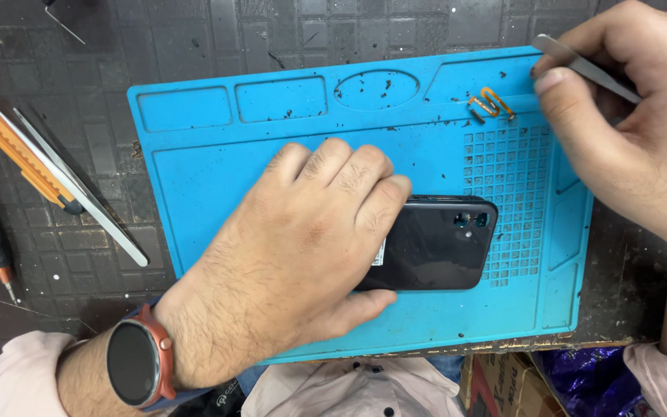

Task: The person reassembles a disassembled smartphone on a blue repair mat. They use tweezers and a metal pry bar to reconnect a flex cable and seat the camera module, then align the back cover and press it onto the phone body, pressing along the edges by hand.

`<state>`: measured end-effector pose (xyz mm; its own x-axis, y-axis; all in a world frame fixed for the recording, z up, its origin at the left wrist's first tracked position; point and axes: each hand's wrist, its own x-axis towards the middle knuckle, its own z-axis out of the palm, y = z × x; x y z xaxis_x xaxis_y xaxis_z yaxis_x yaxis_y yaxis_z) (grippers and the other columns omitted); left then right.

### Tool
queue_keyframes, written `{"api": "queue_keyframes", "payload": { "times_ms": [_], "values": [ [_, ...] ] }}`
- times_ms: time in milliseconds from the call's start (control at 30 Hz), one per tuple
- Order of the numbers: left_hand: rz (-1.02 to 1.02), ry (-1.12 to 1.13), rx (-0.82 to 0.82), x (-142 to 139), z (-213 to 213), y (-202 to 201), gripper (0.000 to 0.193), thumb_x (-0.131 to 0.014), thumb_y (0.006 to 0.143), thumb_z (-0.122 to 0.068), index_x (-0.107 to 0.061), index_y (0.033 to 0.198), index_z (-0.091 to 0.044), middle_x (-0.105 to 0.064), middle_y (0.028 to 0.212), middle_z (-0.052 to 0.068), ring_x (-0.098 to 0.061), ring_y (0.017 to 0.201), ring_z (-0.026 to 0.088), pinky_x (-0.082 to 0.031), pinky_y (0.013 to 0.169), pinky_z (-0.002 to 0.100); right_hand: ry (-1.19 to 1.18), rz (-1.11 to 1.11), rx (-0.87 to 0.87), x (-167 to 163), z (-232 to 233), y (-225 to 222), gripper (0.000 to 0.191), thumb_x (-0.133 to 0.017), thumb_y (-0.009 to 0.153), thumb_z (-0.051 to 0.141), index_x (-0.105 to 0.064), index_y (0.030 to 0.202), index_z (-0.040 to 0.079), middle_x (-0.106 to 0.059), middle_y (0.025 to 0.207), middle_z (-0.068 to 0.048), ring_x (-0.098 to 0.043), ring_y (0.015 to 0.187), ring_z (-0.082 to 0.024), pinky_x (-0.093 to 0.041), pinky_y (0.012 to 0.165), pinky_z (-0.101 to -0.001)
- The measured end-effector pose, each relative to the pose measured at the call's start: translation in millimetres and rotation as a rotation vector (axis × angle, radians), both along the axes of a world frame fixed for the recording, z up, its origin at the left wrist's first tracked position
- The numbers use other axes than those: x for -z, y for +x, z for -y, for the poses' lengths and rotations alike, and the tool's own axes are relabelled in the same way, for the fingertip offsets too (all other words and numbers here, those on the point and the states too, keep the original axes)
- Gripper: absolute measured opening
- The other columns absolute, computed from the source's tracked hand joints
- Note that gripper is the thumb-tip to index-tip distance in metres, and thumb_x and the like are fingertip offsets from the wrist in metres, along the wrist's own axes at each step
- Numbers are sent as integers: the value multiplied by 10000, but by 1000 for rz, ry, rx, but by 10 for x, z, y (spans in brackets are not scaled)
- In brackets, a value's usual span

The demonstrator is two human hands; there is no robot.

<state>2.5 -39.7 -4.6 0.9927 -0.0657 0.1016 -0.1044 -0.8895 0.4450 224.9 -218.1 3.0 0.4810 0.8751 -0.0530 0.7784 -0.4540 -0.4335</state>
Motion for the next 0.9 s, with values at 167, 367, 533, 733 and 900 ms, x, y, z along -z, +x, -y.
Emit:
{"api": "queue_keyframes", "payload": {
  "times_ms": [167,367,533,733,900],
  "values": [
    [-91,-59,-46,-13,27,-9,775,-868,602,-515,-591,1118,-7,-514,997,106,-507,954,276,-405,790,397,11,142,134,239,164,119,120,-611,1168,51,-615,1144,-66,-617,876,-119,-565,666,-160,-454,592,-272],
    [-389,-264,-88,-55,32,12,745,-900,648,-426,-505,1174,-76,-643,877,79,-668,834,301,-519,705,405,-9,185,316,404,326,188,268,-538,1192,229,-591,1204,-34,-594,888,-114,-548,701,-150,-432,622,-277],
    [-232,-624,-255,-58,64,29,812,-907,674,-401,-464,1244,-29,-712,897,111,-743,736,300,-562,617,379,75,19,423,236,249,23,397,-477,1211,377,-571,1254,-7,-574,898,-110,-534,730,-141,-413,646,-282],
    [16,-1200,-395,2,117,34,711,-797,861,-314,-413,1368,4,-705,1105,70,-716,975,109,-623,825,257,269,-748,72,-8,49,-217,572,-439,1063,521,-532,1256,-9,-636,974,-62,-602,745,-88,-472,609,-227],
    [25,-1493,-426,139,189,53,398,-551,1137,-226,-483,1430,36,-703,1131,57,-650,1034,70,-570,889,229,202,-963,19,46,-17,-394,482,-537,1074,265,-468,1468,-3,-619,932,-50,-556,706,-72,-488,608,-227]
  ]
}}
